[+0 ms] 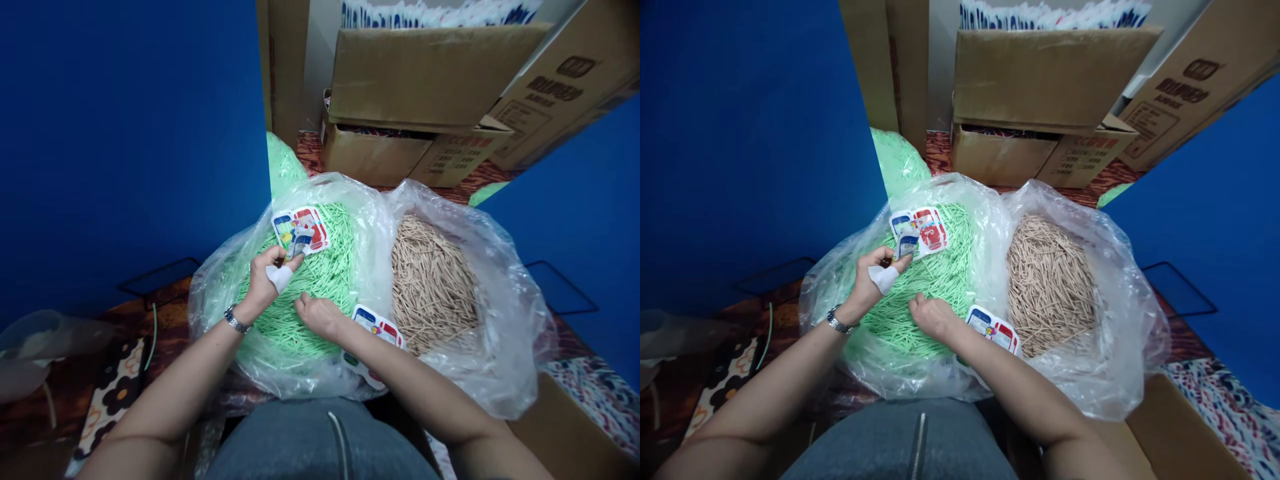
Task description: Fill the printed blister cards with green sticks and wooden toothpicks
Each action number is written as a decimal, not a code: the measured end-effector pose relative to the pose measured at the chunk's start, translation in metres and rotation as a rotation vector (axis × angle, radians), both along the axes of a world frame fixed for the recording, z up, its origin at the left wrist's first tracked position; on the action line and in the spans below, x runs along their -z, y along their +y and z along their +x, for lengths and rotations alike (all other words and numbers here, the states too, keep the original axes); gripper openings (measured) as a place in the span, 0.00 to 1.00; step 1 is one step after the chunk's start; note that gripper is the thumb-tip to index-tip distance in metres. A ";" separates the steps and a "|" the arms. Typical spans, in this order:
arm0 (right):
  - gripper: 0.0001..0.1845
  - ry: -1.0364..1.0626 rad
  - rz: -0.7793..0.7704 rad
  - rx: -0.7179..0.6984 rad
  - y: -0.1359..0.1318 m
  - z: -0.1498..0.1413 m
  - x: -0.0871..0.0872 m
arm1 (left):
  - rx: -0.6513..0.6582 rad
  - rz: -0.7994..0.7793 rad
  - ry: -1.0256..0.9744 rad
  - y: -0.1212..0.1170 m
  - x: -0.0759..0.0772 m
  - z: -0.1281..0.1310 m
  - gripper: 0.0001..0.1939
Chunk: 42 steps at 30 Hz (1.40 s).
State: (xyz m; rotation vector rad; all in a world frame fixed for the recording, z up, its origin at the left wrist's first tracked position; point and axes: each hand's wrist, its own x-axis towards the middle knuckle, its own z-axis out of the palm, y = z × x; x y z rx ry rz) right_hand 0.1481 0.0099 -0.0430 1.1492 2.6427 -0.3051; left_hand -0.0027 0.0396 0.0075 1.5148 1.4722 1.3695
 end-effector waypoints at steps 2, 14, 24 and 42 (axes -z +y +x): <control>0.10 0.021 0.001 -0.020 0.003 0.003 -0.005 | -0.003 -0.006 -0.004 -0.001 0.001 -0.002 0.16; 0.21 1.383 -0.894 0.780 0.008 0.053 -0.023 | 0.077 -0.023 -0.025 -0.008 0.005 0.001 0.14; 0.18 1.879 -0.523 0.858 0.018 0.040 -0.081 | 0.139 -0.077 -0.014 -0.029 0.024 0.009 0.17; 0.09 1.632 0.114 0.545 0.009 0.009 -0.103 | 0.244 0.203 0.209 -0.045 0.019 0.027 0.10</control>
